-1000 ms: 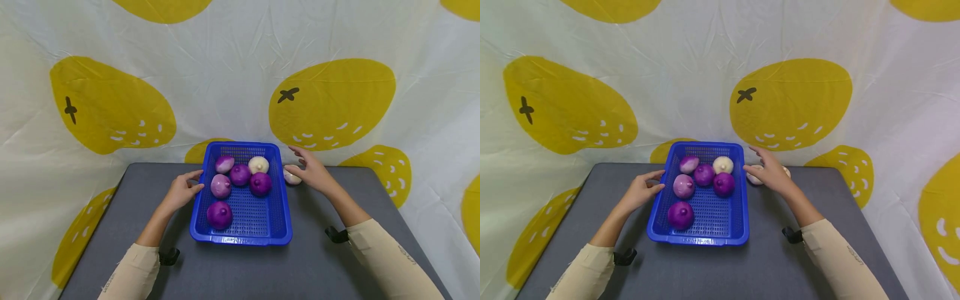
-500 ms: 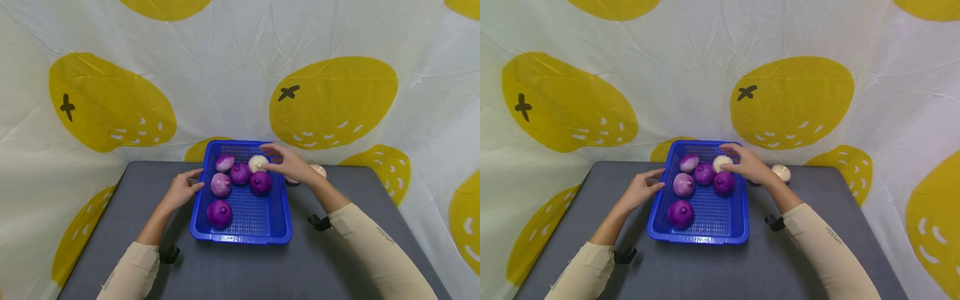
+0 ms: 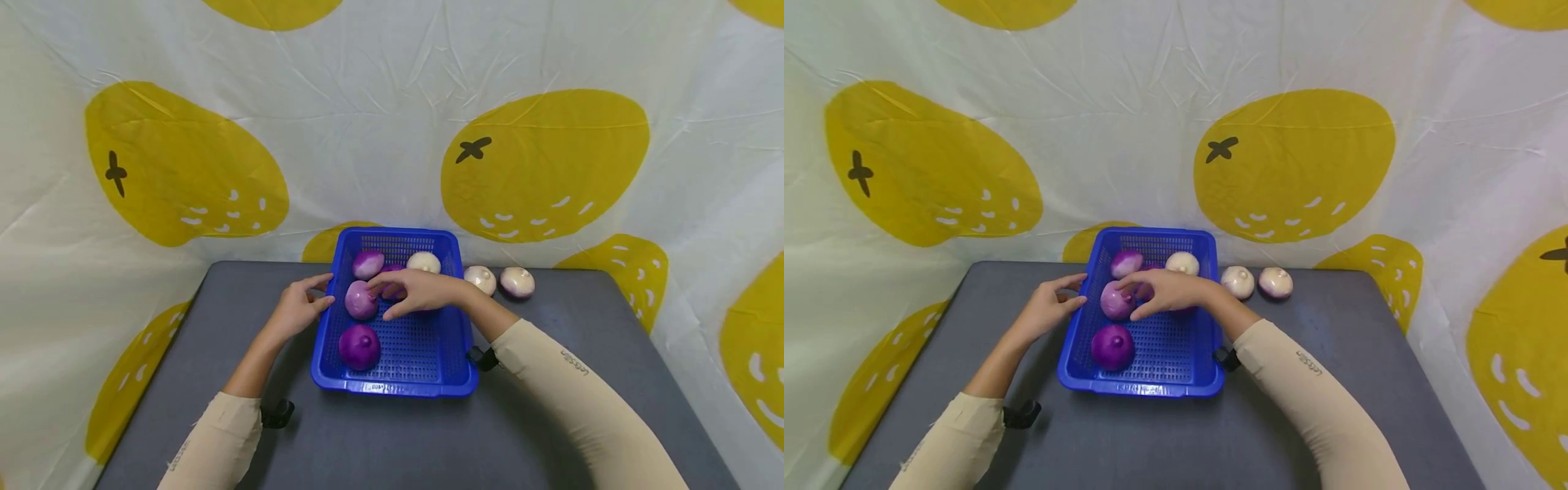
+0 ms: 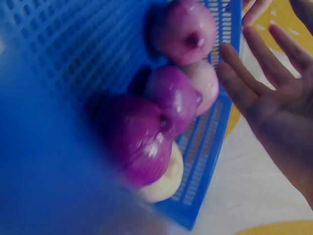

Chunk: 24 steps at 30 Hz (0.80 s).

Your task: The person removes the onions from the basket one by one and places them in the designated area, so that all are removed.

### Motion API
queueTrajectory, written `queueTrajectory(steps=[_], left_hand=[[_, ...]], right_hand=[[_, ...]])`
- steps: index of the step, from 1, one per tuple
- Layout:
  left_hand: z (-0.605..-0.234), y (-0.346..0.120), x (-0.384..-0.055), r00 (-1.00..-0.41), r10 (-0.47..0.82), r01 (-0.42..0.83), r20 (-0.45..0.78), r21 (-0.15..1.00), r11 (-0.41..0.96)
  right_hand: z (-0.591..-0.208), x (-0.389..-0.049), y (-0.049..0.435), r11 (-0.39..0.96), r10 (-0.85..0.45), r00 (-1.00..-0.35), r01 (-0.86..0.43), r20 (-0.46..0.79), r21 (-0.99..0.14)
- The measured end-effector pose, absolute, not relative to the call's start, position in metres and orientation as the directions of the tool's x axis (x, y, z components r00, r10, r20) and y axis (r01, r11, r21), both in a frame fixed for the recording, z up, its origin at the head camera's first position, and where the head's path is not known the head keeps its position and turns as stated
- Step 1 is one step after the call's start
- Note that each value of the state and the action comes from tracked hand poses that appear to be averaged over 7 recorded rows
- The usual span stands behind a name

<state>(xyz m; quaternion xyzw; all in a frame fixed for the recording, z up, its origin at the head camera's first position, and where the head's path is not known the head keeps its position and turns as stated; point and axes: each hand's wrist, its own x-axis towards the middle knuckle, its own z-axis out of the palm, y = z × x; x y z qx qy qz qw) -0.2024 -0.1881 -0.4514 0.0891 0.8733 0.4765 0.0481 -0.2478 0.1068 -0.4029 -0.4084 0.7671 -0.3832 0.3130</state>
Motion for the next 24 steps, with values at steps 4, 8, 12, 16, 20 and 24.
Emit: queueTrajectory(steps=[4, 8, 12, 16, 20, 24], left_hand=[[-0.451, -0.187, -0.202, -0.980, 0.201, 0.112, 0.004, 0.842, 0.528], [-0.451, -0.188, -0.202, -0.979, 0.204, 0.119, 0.011, 0.842, 0.526], [-0.452, -0.189, -0.204, -0.978, 0.208, 0.125, 0.015, 0.839, 0.530], [-0.453, -0.189, -0.203, -0.979, 0.202, 0.120, 0.012, 0.838, 0.533], [-0.454, -0.189, -0.203, -0.978, 0.207, 0.121, 0.010, 0.837, 0.533], [-0.452, -0.190, -0.203, -0.977, 0.213, 0.131, 0.019, 0.841, 0.526]], right_hand=[[-0.405, -0.249, 0.093, 0.388, -0.899, -0.371, -0.423, -0.233, -0.819], [-0.407, -0.248, 0.080, 0.432, -0.894, -0.314, -0.407, -0.321, -0.804], [-0.410, -0.247, 0.071, 0.488, -0.871, -0.286, -0.406, -0.400, -0.773], [-0.417, -0.248, 0.066, 0.525, -0.851, -0.291, -0.409, -0.438, -0.747], [-0.426, -0.248, 0.063, 0.554, -0.832, -0.295, -0.420, -0.469, -0.719], [-0.431, -0.245, 0.059, 0.568, -0.822, -0.303, -0.488, -0.482, -0.662]])
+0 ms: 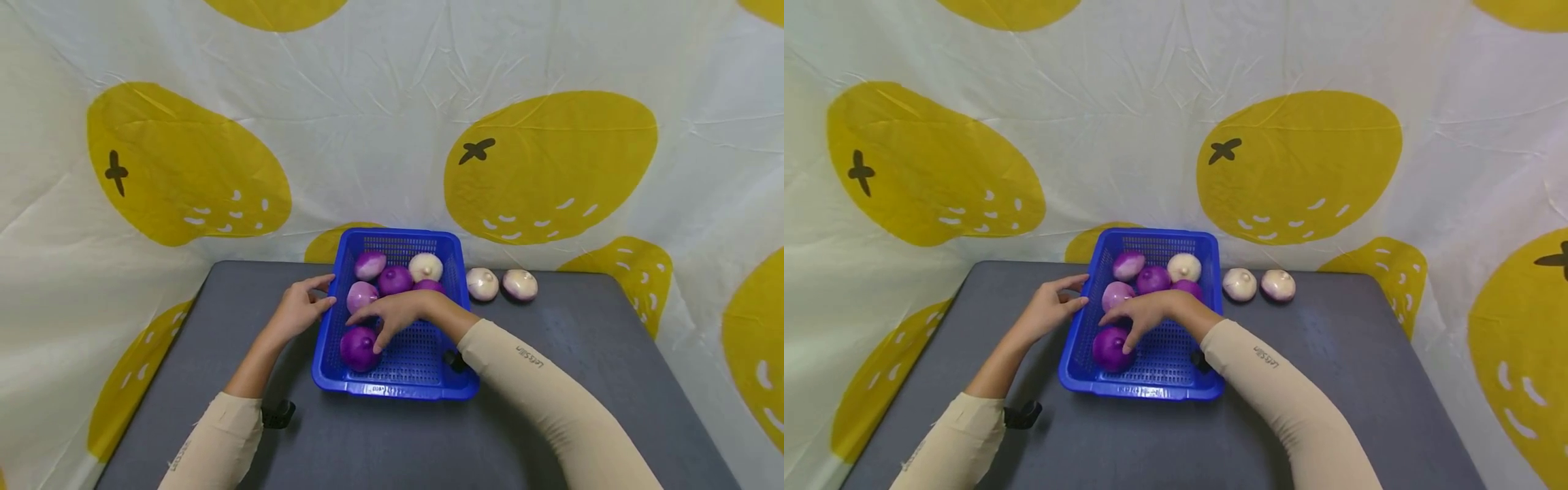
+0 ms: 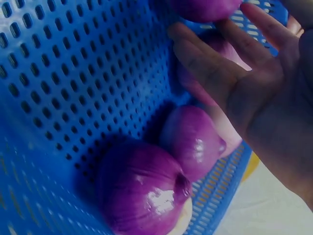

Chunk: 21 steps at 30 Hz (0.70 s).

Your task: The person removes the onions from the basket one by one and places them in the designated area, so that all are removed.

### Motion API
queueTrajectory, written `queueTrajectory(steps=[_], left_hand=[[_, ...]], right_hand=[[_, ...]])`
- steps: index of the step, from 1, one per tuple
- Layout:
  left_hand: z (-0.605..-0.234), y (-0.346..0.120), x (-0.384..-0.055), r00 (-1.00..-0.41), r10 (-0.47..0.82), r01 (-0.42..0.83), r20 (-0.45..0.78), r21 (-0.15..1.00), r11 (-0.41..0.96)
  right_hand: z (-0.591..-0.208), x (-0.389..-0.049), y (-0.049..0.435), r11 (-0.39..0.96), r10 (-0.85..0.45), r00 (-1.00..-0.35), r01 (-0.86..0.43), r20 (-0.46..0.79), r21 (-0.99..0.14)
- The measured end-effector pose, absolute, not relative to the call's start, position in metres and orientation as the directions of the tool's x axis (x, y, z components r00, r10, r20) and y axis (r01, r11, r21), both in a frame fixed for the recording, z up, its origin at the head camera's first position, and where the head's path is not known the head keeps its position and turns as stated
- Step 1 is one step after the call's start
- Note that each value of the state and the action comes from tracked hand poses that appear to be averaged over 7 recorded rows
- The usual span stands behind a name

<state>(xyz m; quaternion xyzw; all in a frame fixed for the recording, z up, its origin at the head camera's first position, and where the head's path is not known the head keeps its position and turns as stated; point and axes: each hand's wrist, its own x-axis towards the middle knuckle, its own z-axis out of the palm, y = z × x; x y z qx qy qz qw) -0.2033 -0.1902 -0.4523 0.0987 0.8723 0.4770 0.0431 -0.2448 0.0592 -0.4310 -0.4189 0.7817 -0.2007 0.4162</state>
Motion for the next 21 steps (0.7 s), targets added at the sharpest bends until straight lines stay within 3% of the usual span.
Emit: queueTrajectory(steps=[15, 21], left_hand=[[-0.451, -0.187, -0.204, -0.979, 0.205, 0.112, 0.003, 0.848, 0.518], [-0.451, -0.187, -0.204, -0.980, 0.199, 0.108, 0.001, 0.844, 0.526]], right_hand=[[-0.446, -0.232, 0.045, 0.601, -0.788, -0.315, -0.582, -0.529, -0.548], [-0.449, -0.231, 0.043, 0.573, -0.806, -0.290, -0.599, -0.515, -0.559]])
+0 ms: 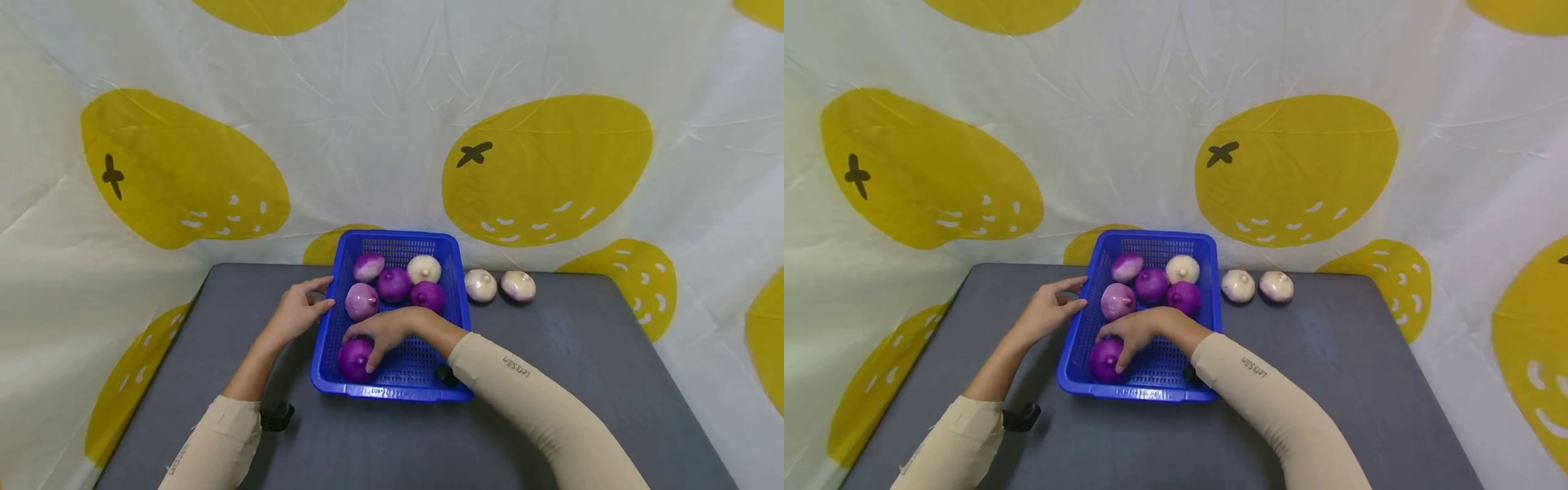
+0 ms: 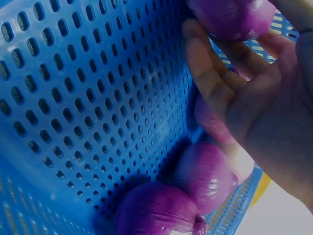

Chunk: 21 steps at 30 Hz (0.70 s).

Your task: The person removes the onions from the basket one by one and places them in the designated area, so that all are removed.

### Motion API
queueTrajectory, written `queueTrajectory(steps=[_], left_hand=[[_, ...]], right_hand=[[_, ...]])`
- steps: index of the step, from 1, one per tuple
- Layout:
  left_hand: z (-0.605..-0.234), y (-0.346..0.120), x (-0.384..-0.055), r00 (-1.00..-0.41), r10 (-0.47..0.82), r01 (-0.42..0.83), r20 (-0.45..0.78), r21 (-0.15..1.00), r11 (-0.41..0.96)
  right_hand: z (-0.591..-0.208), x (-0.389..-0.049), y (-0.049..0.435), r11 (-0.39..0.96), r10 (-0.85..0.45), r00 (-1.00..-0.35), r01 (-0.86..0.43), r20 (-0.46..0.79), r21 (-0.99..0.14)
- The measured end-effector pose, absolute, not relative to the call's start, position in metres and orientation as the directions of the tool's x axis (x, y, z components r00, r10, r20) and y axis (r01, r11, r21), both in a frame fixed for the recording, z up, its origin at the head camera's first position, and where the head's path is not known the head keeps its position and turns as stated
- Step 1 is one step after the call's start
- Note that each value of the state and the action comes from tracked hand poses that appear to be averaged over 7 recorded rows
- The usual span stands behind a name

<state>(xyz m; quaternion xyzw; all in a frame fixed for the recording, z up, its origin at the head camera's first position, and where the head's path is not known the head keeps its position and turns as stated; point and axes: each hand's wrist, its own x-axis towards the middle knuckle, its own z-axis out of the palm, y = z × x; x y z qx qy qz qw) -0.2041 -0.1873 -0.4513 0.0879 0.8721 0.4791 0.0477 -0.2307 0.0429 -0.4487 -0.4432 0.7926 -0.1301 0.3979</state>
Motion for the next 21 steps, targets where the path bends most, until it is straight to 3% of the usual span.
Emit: queueTrajectory(steps=[11, 21], left_hand=[[-0.455, -0.187, -0.201, -0.979, 0.203, 0.126, 0.020, 0.843, 0.524], [-0.454, -0.187, -0.200, -0.978, 0.206, 0.142, 0.038, 0.844, 0.517]], right_hand=[[-0.444, -0.227, 0.048, 0.562, -0.822, -0.296, -0.564, -0.487, -0.605], [-0.421, -0.222, 0.069, 0.537, -0.843, -0.340, -0.581, -0.417, -0.612]])
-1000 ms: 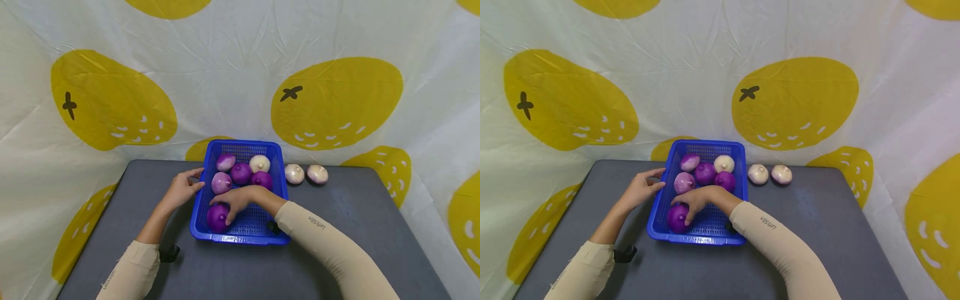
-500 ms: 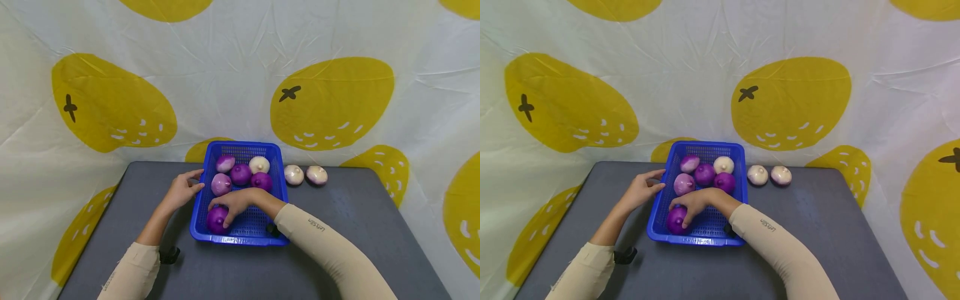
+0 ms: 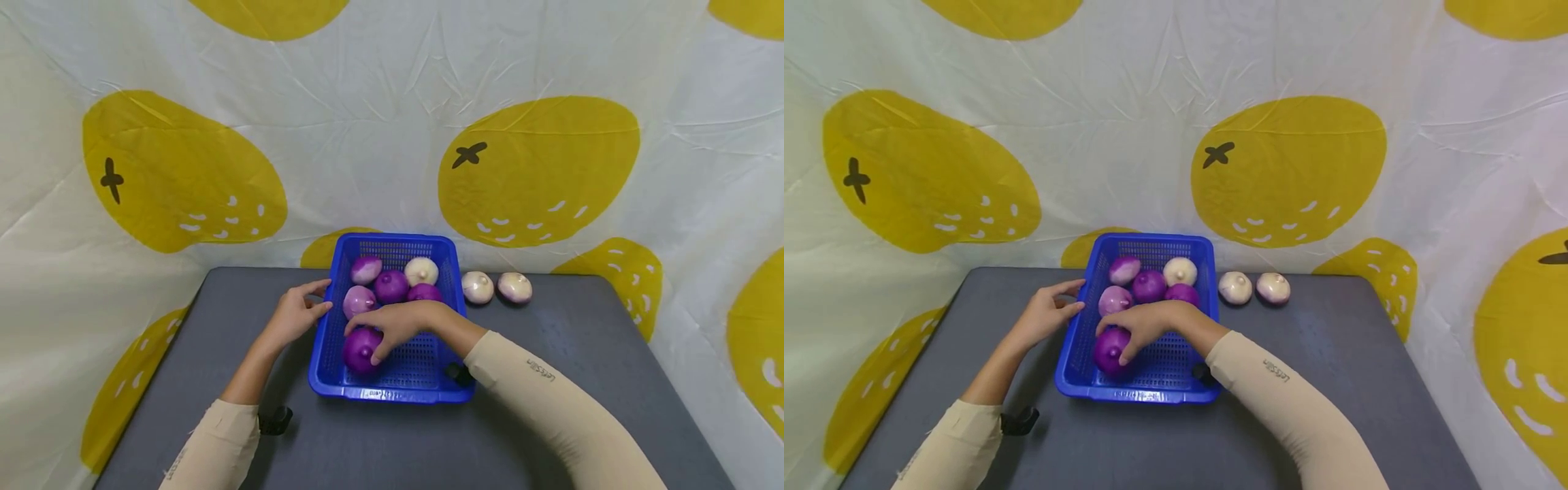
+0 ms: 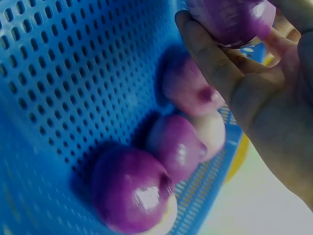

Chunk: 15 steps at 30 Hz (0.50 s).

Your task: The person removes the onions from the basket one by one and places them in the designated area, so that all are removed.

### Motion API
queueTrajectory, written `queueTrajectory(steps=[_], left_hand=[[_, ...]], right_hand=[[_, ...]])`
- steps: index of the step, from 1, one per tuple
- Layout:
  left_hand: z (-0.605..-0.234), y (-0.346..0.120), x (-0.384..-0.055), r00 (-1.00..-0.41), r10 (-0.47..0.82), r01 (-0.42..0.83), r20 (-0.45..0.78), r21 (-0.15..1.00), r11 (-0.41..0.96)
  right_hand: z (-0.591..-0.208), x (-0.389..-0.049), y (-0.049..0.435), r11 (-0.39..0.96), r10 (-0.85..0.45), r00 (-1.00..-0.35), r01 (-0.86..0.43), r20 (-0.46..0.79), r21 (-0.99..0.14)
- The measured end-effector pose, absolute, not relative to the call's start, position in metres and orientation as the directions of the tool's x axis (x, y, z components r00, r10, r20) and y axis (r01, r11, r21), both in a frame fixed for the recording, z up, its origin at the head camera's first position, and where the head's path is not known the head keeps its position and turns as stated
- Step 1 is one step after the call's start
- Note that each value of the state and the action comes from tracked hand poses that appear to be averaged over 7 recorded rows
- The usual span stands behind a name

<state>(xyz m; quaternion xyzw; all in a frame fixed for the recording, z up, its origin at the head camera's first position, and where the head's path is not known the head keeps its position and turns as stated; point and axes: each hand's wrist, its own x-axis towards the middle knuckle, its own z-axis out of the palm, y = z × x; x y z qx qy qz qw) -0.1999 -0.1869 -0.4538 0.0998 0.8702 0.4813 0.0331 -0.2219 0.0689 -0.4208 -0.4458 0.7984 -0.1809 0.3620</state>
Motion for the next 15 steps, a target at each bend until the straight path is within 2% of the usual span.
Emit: queueTrajectory(steps=[6, 15], left_hand=[[-0.455, -0.188, -0.201, -0.980, 0.196, 0.130, 0.029, 0.840, 0.527], [-0.454, -0.187, -0.200, -0.979, 0.201, 0.139, 0.035, 0.835, 0.532]], right_hand=[[-0.404, -0.226, 0.091, 0.500, -0.865, -0.379, -0.577, -0.330, -0.646], [-0.386, -0.231, 0.133, 0.456, -0.861, -0.460, -0.505, -0.219, -0.733]])
